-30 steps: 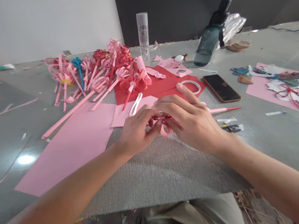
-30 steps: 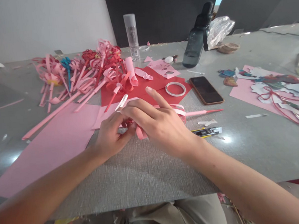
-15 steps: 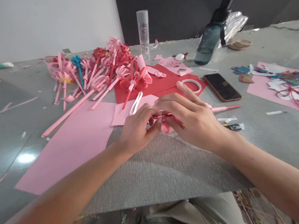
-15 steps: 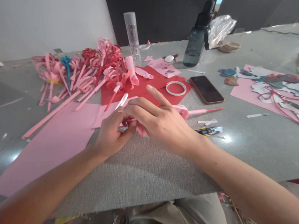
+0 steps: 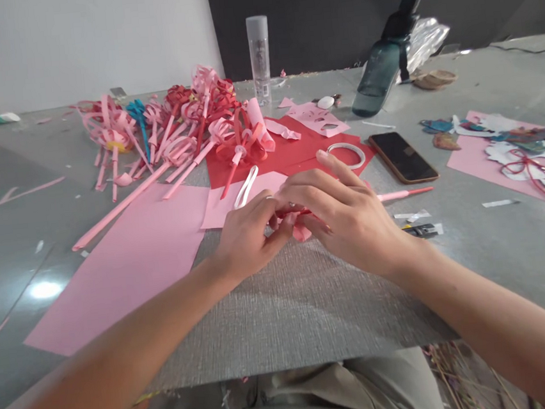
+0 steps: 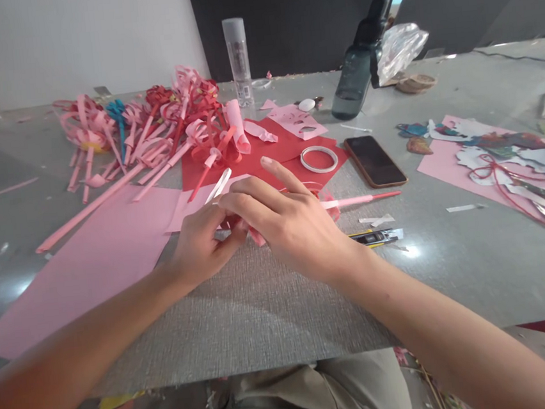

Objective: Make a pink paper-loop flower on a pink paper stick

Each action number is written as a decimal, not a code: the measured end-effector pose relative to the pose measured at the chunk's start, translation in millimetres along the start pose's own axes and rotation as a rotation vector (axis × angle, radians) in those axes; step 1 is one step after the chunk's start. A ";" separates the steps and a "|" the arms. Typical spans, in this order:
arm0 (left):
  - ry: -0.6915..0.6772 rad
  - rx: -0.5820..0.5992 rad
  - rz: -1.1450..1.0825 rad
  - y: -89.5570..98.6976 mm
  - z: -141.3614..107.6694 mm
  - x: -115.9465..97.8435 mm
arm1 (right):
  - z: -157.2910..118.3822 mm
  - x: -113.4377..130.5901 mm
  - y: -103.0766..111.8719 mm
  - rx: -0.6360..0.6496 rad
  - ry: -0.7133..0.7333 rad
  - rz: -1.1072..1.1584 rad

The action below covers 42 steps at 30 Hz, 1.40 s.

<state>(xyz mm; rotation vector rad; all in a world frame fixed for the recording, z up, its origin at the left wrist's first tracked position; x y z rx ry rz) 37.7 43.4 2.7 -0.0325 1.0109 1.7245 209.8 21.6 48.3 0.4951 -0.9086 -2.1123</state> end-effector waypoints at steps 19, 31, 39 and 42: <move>-0.065 -0.053 0.016 2.3 3.1 -4.7 | 0.1 -1.2 0.7 -0.019 -0.023 0.008; -0.063 -0.066 0.005 2.1 1.4 -2.2 | 0.3 -5.0 0.8 -0.034 -0.054 -0.007; -0.043 -0.154 -0.149 7.0 3.9 -6.2 | -0.7 -7.2 1.9 -0.057 -0.073 0.005; -0.065 -0.163 -0.142 6.6 4.1 -6.6 | -1.2 -7.3 1.9 -0.061 -0.078 0.012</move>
Point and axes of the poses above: each hand's wrist, its own z-axis towards the middle knuckle, its own y-axis out of the back of the hand, x = y × z, the point moved 3 cm from there along z, towards the middle knuckle, and after that the axes turned 5 degrees about -z, right-handed, at the moved point
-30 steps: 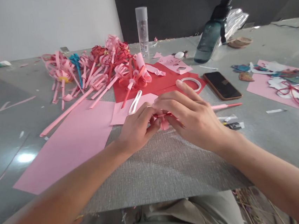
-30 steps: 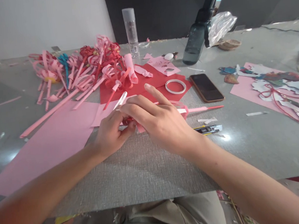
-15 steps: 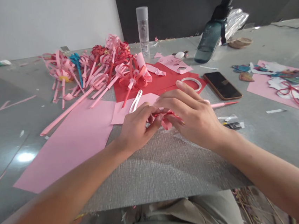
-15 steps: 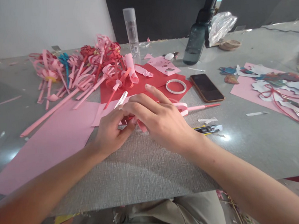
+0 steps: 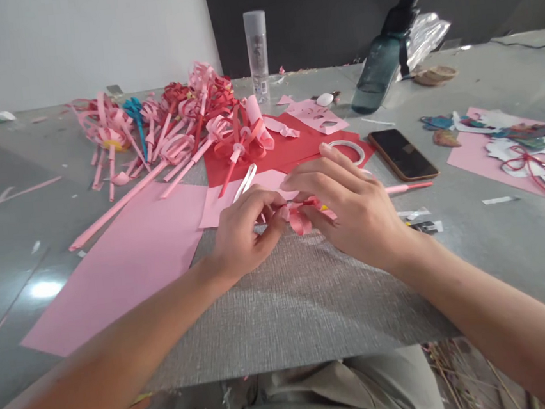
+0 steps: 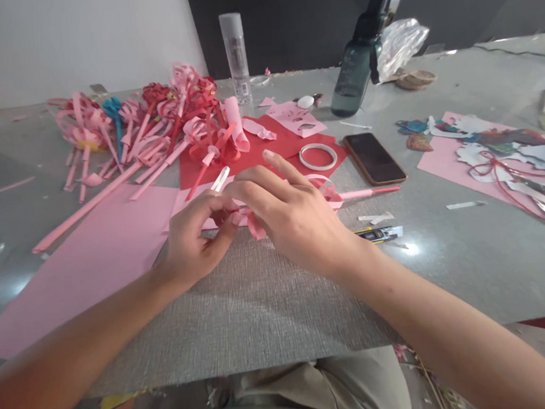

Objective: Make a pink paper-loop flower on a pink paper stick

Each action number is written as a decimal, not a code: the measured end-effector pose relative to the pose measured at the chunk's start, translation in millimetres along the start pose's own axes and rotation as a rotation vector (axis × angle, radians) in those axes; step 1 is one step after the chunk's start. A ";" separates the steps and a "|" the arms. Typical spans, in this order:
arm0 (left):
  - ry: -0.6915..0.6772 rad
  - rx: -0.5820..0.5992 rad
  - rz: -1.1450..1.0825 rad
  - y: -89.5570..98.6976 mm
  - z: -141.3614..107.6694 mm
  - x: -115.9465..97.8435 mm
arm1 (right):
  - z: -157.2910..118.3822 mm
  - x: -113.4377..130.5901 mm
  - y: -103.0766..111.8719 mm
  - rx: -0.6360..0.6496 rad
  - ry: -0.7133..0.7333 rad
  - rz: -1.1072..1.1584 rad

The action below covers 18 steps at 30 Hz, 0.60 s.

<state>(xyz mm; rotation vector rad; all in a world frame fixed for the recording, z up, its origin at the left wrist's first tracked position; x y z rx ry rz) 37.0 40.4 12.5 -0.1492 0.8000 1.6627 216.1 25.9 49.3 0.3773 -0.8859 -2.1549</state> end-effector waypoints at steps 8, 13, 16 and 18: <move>-0.064 0.052 0.065 -0.2 -0.3 1.1 | 1.5 4.2 0.1 -0.006 0.021 0.099; -0.073 0.059 0.064 0.1 -0.7 1.9 | 1.4 2.8 0.5 -0.009 0.001 0.099; -0.075 0.035 0.054 0.1 -0.7 1.6 | 1.7 1.8 1.2 -0.017 -0.001 0.085; -0.071 0.013 0.049 0.5 -0.7 1.4 | 1.9 1.3 1.3 -0.017 -0.001 0.079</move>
Point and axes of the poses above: each hand's wrist, its own z-axis towards the middle knuckle, its own y-axis out of the back of the hand, x = y × z, the point moved 3 cm from there along z, towards the middle knuckle, and after that the axes turned 5 degrees about -z, right-handed, at the moved point
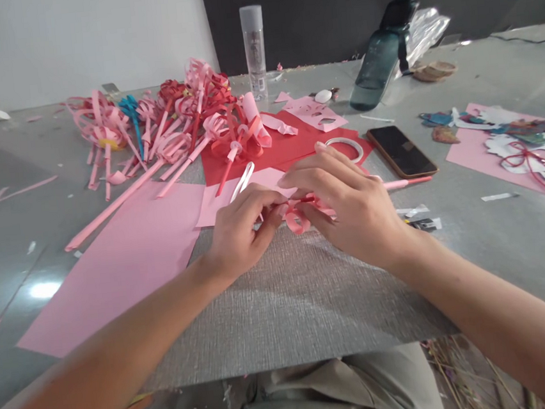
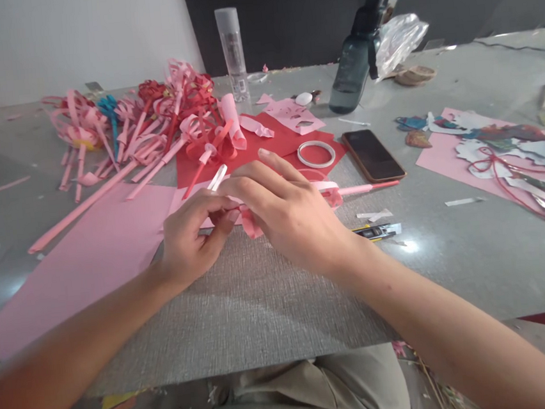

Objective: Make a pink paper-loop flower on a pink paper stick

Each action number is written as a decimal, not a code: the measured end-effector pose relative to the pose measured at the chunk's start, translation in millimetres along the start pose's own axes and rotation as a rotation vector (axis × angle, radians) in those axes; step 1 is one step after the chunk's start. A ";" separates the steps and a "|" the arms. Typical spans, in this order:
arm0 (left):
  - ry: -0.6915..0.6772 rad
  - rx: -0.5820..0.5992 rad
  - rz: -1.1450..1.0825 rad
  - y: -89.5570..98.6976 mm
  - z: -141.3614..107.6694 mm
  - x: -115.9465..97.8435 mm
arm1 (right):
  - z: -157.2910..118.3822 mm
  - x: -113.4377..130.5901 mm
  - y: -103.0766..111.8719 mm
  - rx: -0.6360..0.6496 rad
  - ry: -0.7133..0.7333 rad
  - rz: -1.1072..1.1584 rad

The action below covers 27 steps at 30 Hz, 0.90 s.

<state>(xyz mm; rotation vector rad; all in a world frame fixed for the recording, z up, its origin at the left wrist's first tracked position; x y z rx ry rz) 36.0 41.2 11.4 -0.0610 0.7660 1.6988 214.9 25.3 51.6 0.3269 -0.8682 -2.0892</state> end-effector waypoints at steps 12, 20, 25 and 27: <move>0.053 -0.015 0.005 -0.8 1.0 0.2 | 0.6 -2.4 -1.2 0.019 0.005 0.008; 0.081 0.065 0.028 -2.8 0.8 1.8 | -0.3 -0.3 -3.0 0.024 0.009 0.026; 0.052 -0.004 -0.004 -1.1 0.5 0.8 | 0.2 -2.2 -2.0 0.037 0.003 0.013; 0.063 -0.030 -0.016 -0.5 0.1 0.8 | 0.2 -3.6 -1.8 0.041 -0.004 0.002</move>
Point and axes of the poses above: each hand's wrist, its own z-axis towards the middle knuckle, its own y-axis out of the back of the hand, x = y × z, the point moved 3 cm from there along z, towards the middle knuckle, and after that the axes turned 5 degrees about -z, right-handed, at the moved point
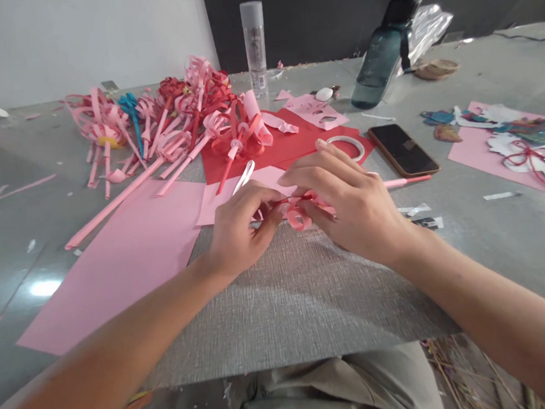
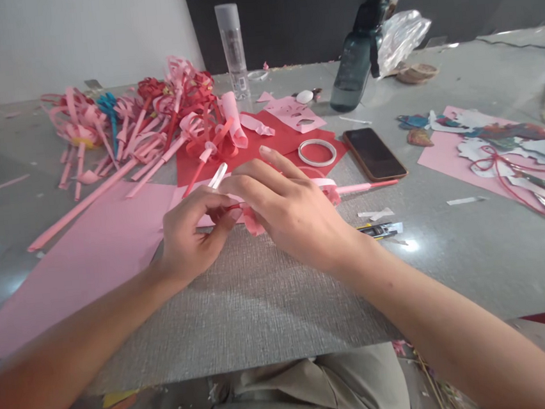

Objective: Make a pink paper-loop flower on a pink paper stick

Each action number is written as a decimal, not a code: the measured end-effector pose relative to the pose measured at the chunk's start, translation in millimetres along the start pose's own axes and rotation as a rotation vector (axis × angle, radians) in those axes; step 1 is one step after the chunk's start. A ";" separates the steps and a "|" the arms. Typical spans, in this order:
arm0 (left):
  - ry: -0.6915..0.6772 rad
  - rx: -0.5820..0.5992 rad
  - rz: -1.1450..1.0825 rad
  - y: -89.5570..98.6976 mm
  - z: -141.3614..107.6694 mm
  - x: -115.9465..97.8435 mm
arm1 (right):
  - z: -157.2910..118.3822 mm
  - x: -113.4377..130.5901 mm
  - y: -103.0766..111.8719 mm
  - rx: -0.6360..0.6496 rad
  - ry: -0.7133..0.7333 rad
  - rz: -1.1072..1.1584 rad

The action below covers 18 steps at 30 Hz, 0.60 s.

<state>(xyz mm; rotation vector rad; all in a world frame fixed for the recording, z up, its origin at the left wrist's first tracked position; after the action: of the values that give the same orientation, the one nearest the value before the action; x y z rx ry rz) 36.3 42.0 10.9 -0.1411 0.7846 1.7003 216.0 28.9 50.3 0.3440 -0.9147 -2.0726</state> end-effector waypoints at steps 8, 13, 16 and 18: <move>0.031 0.006 -0.051 0.1 1.2 0.7 | -0.6 -1.3 0.6 0.007 -0.003 -0.009; 0.013 0.063 -0.068 -1.1 2.7 -0.4 | -1.4 -0.5 -2.0 -0.018 0.049 0.010; 0.000 0.052 -0.042 -1.1 3.0 -0.9 | -2.0 -0.2 -2.5 -0.022 0.045 0.037; -0.013 0.048 -0.026 -1.4 2.9 -1.2 | -2.9 0.0 -2.8 -0.016 0.024 0.041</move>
<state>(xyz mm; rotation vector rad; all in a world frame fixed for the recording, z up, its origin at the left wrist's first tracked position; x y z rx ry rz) 38.8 42.8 13.2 -0.1067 0.8103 1.6546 215.8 28.6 46.3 0.3385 -0.8835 -2.0329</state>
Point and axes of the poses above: each hand's wrist, its own z-axis towards the middle knuckle, its own y-axis out of the back of the hand, x = y × z, the point moved 3 cm from there along z, towards the middle knuckle, and after that the axes turned 5 degrees about -z, right-handed, at the moved point
